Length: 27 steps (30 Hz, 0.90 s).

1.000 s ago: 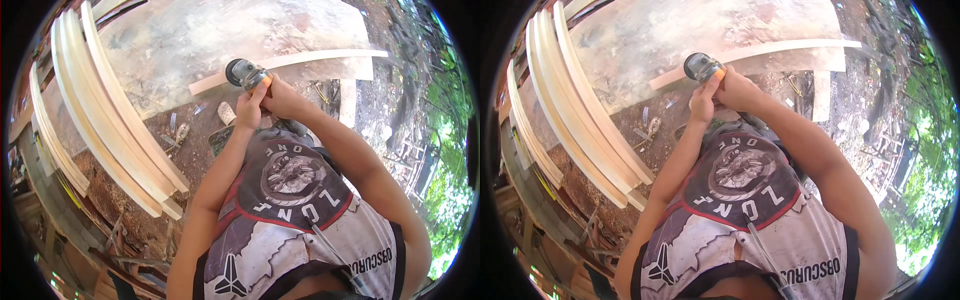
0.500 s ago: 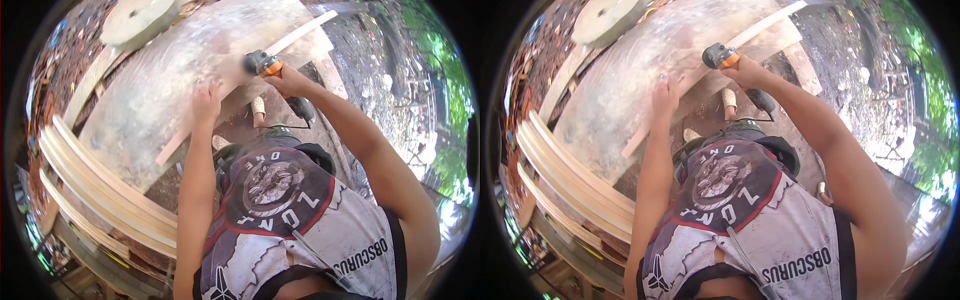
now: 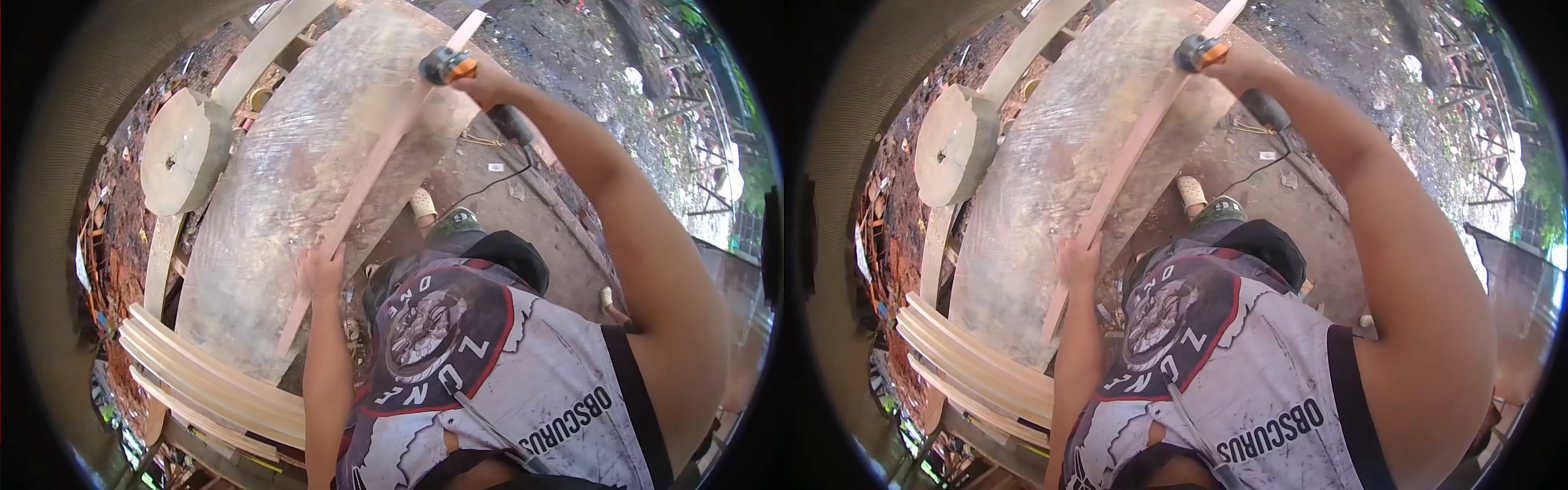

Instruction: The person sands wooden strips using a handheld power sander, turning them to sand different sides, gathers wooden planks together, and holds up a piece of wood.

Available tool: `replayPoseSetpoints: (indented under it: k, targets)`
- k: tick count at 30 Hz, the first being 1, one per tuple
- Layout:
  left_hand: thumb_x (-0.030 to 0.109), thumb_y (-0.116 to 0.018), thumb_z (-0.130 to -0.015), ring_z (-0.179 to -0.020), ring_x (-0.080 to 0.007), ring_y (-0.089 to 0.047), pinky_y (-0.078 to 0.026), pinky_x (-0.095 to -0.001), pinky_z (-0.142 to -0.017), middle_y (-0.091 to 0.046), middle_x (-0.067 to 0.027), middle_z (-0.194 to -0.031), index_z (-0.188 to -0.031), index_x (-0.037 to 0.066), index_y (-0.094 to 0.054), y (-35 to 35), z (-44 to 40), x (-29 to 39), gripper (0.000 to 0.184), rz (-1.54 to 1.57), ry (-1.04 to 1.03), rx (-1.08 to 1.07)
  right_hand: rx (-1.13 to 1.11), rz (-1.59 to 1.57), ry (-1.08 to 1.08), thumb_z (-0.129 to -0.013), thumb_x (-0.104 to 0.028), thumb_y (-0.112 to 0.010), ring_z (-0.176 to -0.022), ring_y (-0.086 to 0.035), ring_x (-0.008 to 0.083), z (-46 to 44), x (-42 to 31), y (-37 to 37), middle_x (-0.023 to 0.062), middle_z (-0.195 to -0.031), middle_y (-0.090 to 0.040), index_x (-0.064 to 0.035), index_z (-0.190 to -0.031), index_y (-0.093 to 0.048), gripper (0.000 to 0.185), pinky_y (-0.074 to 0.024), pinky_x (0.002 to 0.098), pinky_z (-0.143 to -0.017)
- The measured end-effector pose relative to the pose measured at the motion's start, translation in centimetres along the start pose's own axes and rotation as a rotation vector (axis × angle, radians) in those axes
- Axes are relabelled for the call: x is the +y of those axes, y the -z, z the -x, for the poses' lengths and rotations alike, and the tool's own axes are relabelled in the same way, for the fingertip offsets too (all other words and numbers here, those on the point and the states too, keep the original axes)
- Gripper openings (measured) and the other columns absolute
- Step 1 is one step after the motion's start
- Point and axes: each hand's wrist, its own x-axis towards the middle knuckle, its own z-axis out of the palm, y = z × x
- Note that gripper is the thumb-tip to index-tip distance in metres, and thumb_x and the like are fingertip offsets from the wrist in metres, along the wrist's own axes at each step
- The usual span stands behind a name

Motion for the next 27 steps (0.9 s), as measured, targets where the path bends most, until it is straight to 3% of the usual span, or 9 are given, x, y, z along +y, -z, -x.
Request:
replayPoseSetpoints:
  k: [1, 2, 5, 10, 12, 15, 17, 24, 27]
  targets:
    - [0.062, -0.078, -0.073, -0.1, -0.0394, -0.067, -0.052, -0.0541, -0.085, -0.069, -0.0176, -0.1, -0.089, 0.003, -0.075, -0.2, 0.0, -0.1, 0.061, 0.011, 0.005, 0.019, 0.001, -0.079, 0.08, -0.087, -0.05, -0.069, -0.088, -0.07, 0.0251, -1.5, 0.4, 0.9, 0.0144, -0.095, -0.074, -0.0043, -0.111, -0.072, 0.051, -0.0529, 0.0388, -0.08]
    - [0.062, -0.078, -0.073, -0.1, -0.0394, -0.067, -0.052, -0.0541, -0.085, -0.069, -0.0176, -0.1, -0.089, 0.003, -0.075, -0.3, 0.0, -0.2, 0.061, 0.002, 0.014, 0.02, -0.026, -0.04, -0.012, -0.09, -0.03, -0.072, -0.078, -0.065, 0.0148, -2.6, 1.3, 2.3, 0.0014, -0.086, -0.07, -0.0119, -0.117, -0.072, 0.032, -0.0523, 0.0337, -0.072]
    - [0.062, -0.079, -0.073, -0.099, -0.0399, -0.067, -0.052, -0.0541, -0.086, -0.069, -0.0188, -0.1, -0.09, 0.0, -0.074, -0.2, -0.3, -0.6, 0.065, 0.02, 0.146, -0.181, 0.019, -0.226, 0.04, -0.089, -0.037, -0.072, -0.078, -0.065, 0.0168, -3.8, 0.9, 4.7, 0.0022, -0.085, -0.07, -0.0101, -0.112, -0.072, 0.036, -0.0519, 0.0355, -0.071]
    - [0.044, -0.077, -0.074, -0.108, -0.044, -0.064, -0.052, -0.0503, -0.094, -0.066, -0.0281, -0.111, -0.097, -0.005, -0.072, 0.6, -1.1, -2.0, 0.054, 0.04, 0.087, -0.284, 0.288, -0.139, -0.263, -0.085, -0.054, -0.068, -0.076, -0.065, 0.0186, -3.8, 2.4, 6.4, 0.0051, -0.082, -0.069, -0.0055, -0.097, -0.072, 0.05, -0.0505, 0.036, -0.068]
    - [0.039, -0.075, -0.073, -0.109, -0.0441, -0.064, -0.051, -0.0501, -0.095, -0.066, -0.0281, -0.111, -0.099, -0.006, -0.071, 2.9, -1.7, -1.3, 0.052, 0.021, 0.096, -0.308, 0.511, -0.666, -0.121, -0.086, -0.047, -0.072, -0.078, -0.066, 0.0194, -1.9, 5.3, 3.1, 0.0062, -0.084, -0.068, -0.0078, -0.104, -0.071, 0.043, -0.0518, 0.0348, -0.07]
    - [0.029, -0.071, -0.071, -0.113, -0.0426, -0.062, -0.051, -0.0484, -0.098, -0.064, -0.0245, -0.12, -0.104, -0.004, -0.071, 2.6, -2.1, -0.3, 0.046, -0.021, 0.096, -0.382, 0.282, -1.467, -0.23, -0.089, -0.032, -0.069, -0.072, -0.065, 0.0195, 3.6, 6.2, 0.5, 0.005, -0.084, -0.063, -0.0066, -0.106, -0.063, 0.031, -0.056, 0.0349, -0.07]
    - [0.024, -0.069, -0.071, -0.117, -0.0411, -0.06, -0.05, -0.0469, -0.101, -0.062, -0.0209, -0.128, -0.105, -0.002, -0.071, 2.3, -1.8, -1.2, 0.042, -0.065, 0.073, -0.412, 0.324, -1.637, -0.245, -0.089, -0.03, -0.067, -0.071, -0.066, 0.0234, 7.3, 6.0, -0.9, 0.0085, -0.085, -0.065, -0.0052, -0.11, -0.06, 0.033, -0.0578, 0.0391, -0.068]
    - [0.029, -0.078, -0.074, -0.117, -0.0401, -0.056, -0.046, -0.0517, -0.099, -0.062, -0.0183, -0.118, -0.101, 0.0, -0.071, 3.9, -0.2, -9.4, 0.04, 0.046, -0.078, -0.132, 0.314, -1.357, -0.31, -0.091, -0.032, -0.069, -0.073, -0.066, 0.0189, 14.1, 4.1, -1.4, 0.0069, -0.09, -0.067, -0.0073, -0.115, -0.061, 0.035, -0.0561, 0.0342, -0.067]
    - [0.042, -0.082, -0.075, -0.118, -0.0408, -0.054, -0.044, -0.0522, -0.098, -0.06, -0.0172, -0.121, -0.097, 0.002, -0.072, 4.4, 0.4, -11.8, 0.047, -0.014, -0.131, -0.096, 0.27, -0.739, -0.169, -0.089, -0.028, -0.075, -0.079, -0.065, 0.0139, 15.1, 3.1, -2.4, 0.0006, -0.089, -0.068, -0.0079, -0.113, -0.069, 0.033, -0.0525, 0.031, -0.07]
